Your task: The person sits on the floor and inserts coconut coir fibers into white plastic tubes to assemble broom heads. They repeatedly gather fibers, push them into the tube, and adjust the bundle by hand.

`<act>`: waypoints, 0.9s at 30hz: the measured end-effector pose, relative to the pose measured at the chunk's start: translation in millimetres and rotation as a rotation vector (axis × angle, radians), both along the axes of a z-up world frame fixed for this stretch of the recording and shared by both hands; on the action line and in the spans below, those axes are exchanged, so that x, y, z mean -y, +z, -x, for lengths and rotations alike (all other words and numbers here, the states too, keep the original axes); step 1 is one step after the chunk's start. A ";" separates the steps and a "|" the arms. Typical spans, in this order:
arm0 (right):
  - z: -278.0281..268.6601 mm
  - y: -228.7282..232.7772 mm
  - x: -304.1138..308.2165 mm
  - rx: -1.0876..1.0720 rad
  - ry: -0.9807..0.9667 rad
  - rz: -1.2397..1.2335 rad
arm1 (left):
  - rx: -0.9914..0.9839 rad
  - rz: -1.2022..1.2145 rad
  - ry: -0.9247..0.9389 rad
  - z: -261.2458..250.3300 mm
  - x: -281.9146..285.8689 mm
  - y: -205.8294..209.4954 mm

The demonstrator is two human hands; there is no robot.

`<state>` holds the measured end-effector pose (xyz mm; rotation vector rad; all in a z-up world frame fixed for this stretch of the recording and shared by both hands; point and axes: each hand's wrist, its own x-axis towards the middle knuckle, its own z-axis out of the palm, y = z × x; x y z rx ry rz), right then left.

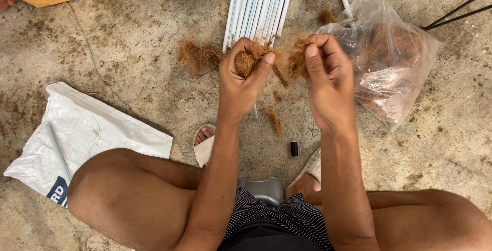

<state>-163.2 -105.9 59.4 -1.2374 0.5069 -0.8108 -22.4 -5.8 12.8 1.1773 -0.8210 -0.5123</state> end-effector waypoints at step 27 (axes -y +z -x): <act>33.2 -24.8 42.6 0.406 0.055 -0.377 | -0.014 -0.023 0.018 -7.3 -1.8 0.5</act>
